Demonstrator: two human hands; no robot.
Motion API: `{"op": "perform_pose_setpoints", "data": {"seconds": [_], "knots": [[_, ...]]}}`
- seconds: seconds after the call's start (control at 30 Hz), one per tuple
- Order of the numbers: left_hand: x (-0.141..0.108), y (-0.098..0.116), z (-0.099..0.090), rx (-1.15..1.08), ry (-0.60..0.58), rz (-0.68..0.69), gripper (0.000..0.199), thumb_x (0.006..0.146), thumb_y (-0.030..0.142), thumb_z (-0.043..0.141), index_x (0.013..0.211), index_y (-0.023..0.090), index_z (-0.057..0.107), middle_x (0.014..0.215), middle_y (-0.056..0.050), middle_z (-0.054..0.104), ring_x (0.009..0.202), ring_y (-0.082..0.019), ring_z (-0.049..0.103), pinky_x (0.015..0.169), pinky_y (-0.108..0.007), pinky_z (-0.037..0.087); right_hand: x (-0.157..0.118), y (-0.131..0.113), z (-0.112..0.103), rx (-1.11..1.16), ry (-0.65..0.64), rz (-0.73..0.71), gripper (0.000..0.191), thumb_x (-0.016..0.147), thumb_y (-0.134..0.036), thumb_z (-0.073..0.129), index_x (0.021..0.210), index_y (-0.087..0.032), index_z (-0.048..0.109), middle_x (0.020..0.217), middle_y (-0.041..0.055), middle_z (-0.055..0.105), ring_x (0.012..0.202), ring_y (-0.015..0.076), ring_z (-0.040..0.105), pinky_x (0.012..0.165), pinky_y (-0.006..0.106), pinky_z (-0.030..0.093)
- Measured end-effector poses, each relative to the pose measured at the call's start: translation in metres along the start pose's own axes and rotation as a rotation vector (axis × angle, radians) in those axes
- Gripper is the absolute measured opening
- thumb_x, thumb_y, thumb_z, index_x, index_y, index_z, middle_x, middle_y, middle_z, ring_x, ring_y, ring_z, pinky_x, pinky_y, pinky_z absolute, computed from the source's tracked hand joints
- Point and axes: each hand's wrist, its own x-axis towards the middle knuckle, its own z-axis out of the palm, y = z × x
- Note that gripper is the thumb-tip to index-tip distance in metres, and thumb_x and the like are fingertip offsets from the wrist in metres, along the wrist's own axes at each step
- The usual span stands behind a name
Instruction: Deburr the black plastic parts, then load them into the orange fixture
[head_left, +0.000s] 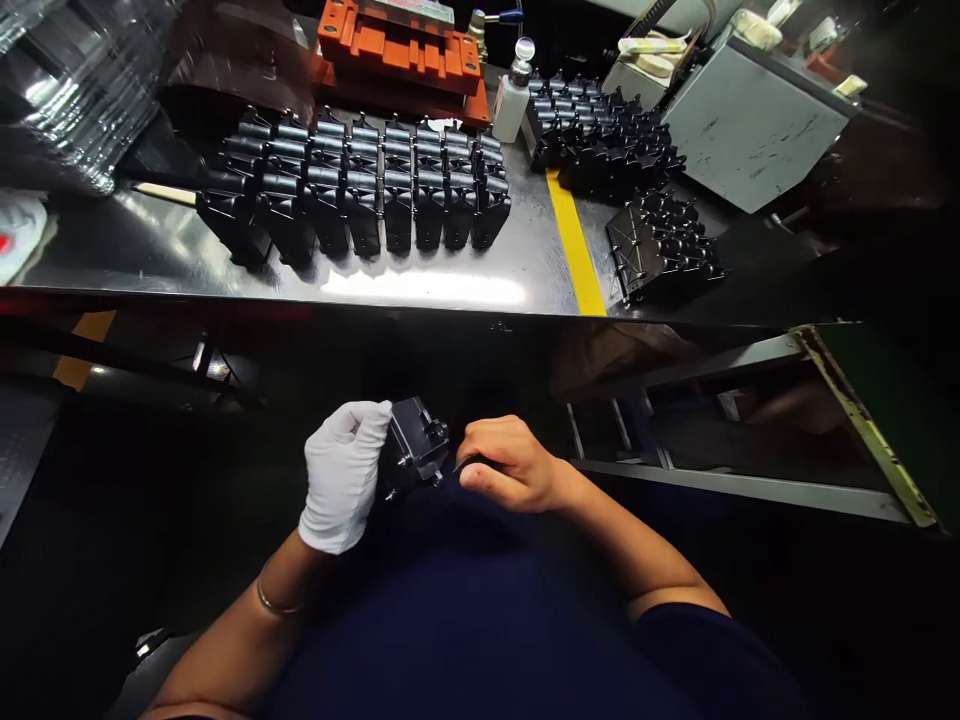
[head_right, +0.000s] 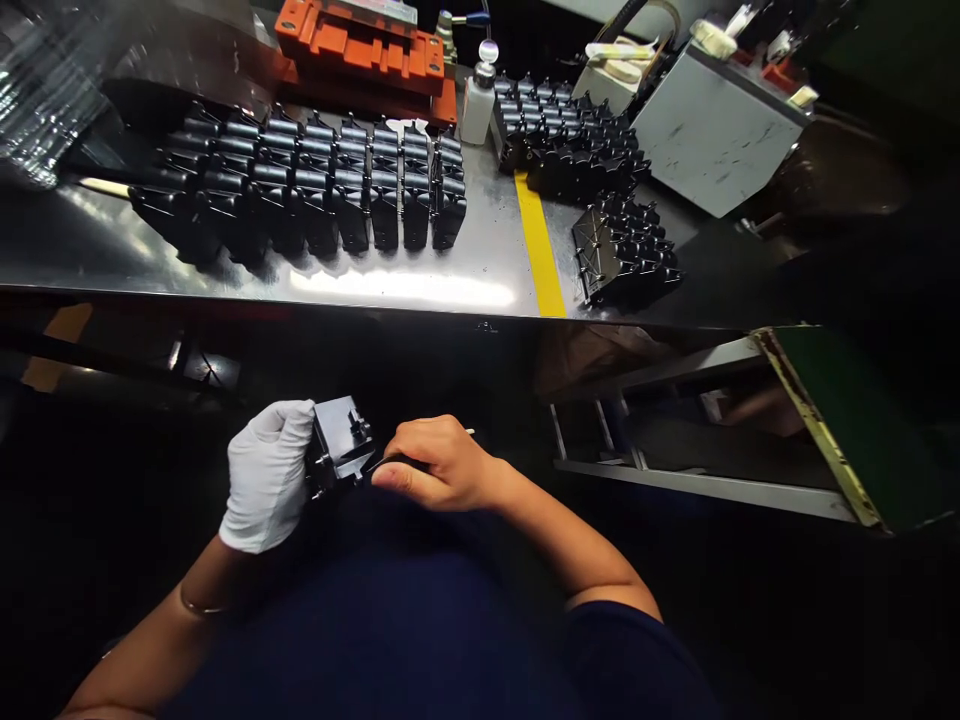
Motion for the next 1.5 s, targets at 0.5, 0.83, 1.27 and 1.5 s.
{"op": "perform_pose_setpoints", "data": {"seconds": [0.5, 0.83, 1.27, 1.5], "knots": [[0.008, -0.002, 0.005, 0.047, 0.005, -0.032, 0.035, 0.074, 0.053, 0.066, 0.067, 0.018, 0.062, 0.061, 0.002, 0.058, 0.058, -0.012, 0.051, 0.055, -0.024, 0.043, -0.002, 0.008, 0.020, -0.467, 0.195, -0.054, 0.050, 0.086, -0.060, 0.054, 0.059, -0.017, 0.054, 0.050, -0.0015, 0.052, 0.046, 0.0085, 0.047, 0.045, 0.023, 0.032], [0.027, 0.021, 0.039, -0.474, -0.180, -0.237, 0.043, 0.068, 0.038, 0.077, 0.103, 0.020, 0.058, 0.098, -0.002, 0.066, 0.092, -0.017, 0.065, 0.086, -0.034, 0.052, 0.015, 0.045, -0.040, -0.378, 0.596, 0.516, 0.048, 0.079, -0.042, 0.062, 0.118, -0.015, 0.060, 0.069, 0.0011, 0.068, 0.047, 0.0117, 0.056, 0.045, 0.024, 0.046], [0.037, -0.019, 0.015, -0.151, -0.219, -0.323, 0.056, 0.065, 0.052, 0.077, 0.107, 0.017, 0.063, 0.093, -0.005, 0.071, 0.086, -0.021, 0.069, 0.088, -0.039, 0.054, 0.156, 0.143, -0.193, -0.763, 0.479, 0.855, 0.036, 0.084, -0.040, 0.056, 0.105, -0.015, 0.070, 0.094, 0.0049, 0.073, 0.085, 0.0162, 0.064, 0.076, 0.023, 0.045], [0.046, -0.021, 0.018, -0.155, -0.234, -0.338, 0.050, 0.065, 0.048, 0.077, 0.102, 0.016, 0.065, 0.089, -0.005, 0.071, 0.082, -0.022, 0.069, 0.088, -0.042, 0.054, 0.025, 0.102, -0.244, -1.088, 0.716, 1.204, 0.038, 0.084, -0.036, 0.054, 0.114, -0.016, 0.065, 0.115, 0.0183, 0.064, 0.103, 0.0310, 0.061, 0.087, 0.040, 0.043]]}}
